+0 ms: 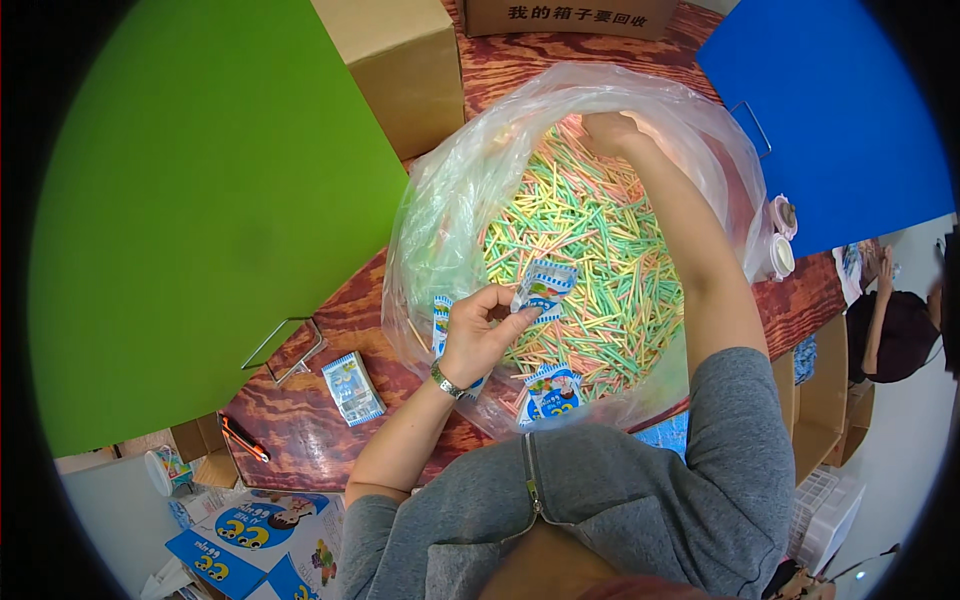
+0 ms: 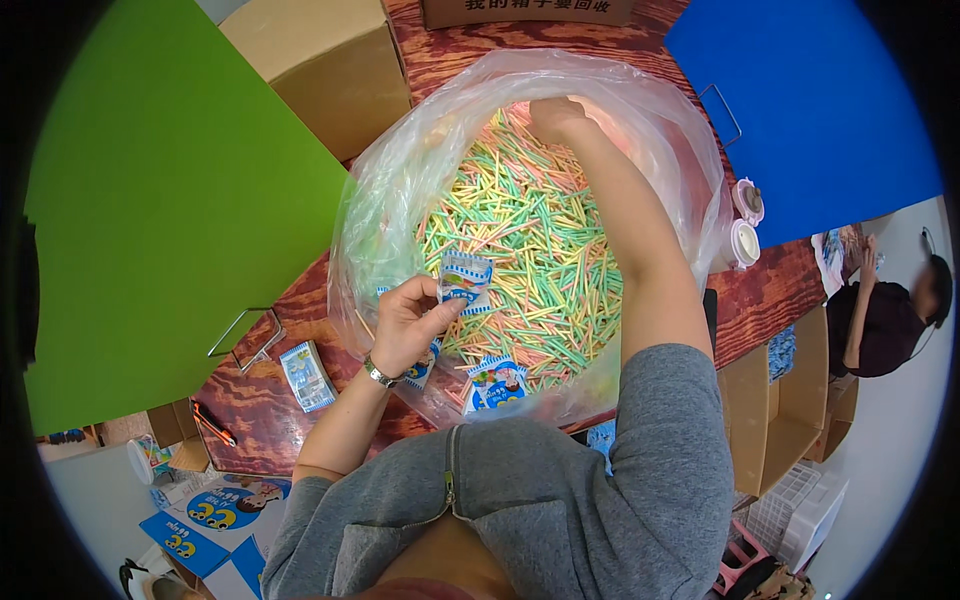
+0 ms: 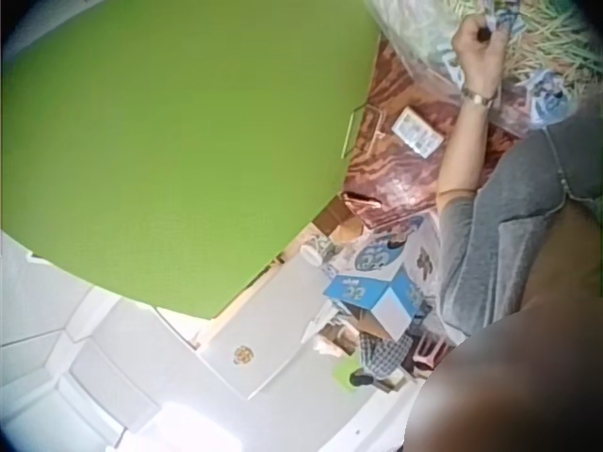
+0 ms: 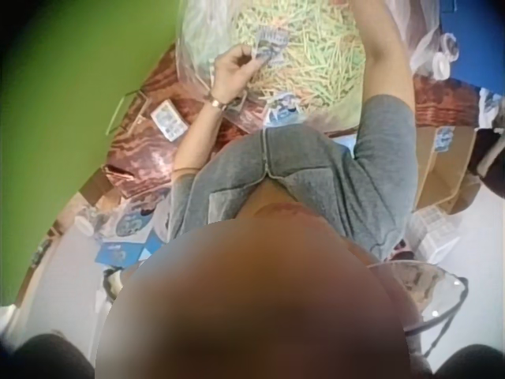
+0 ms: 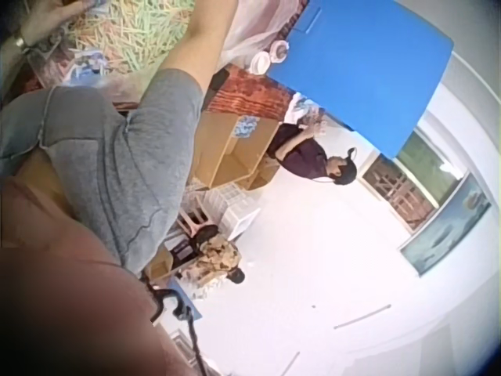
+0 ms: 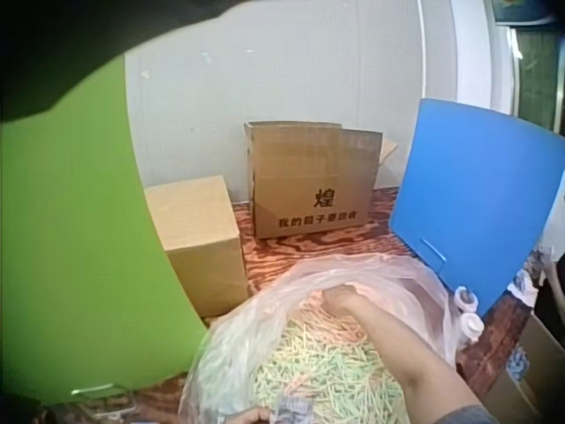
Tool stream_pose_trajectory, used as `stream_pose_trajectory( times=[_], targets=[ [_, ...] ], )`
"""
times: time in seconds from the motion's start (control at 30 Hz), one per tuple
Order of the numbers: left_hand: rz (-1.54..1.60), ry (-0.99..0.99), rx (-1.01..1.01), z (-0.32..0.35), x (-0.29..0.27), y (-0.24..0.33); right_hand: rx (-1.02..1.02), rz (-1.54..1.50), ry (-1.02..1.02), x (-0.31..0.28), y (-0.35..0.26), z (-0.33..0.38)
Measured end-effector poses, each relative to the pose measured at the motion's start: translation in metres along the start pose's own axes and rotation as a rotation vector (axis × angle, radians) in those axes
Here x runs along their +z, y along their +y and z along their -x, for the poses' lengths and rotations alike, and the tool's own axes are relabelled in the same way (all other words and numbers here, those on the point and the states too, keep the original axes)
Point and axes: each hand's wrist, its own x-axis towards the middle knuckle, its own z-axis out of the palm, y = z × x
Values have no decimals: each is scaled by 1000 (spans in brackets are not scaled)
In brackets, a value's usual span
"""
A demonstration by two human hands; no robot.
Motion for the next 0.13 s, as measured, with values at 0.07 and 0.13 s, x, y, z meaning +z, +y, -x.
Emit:
stream_pose_trajectory(
  times=[0.07, 0.13],
  targets=[
    [1, -10, 22, 0, -1, -1, 12, 2, 15, 5, -2, -3],
    [21, -1, 22, 1, 0, 5, 44, 5, 1, 10, -3, -7]
  ],
)
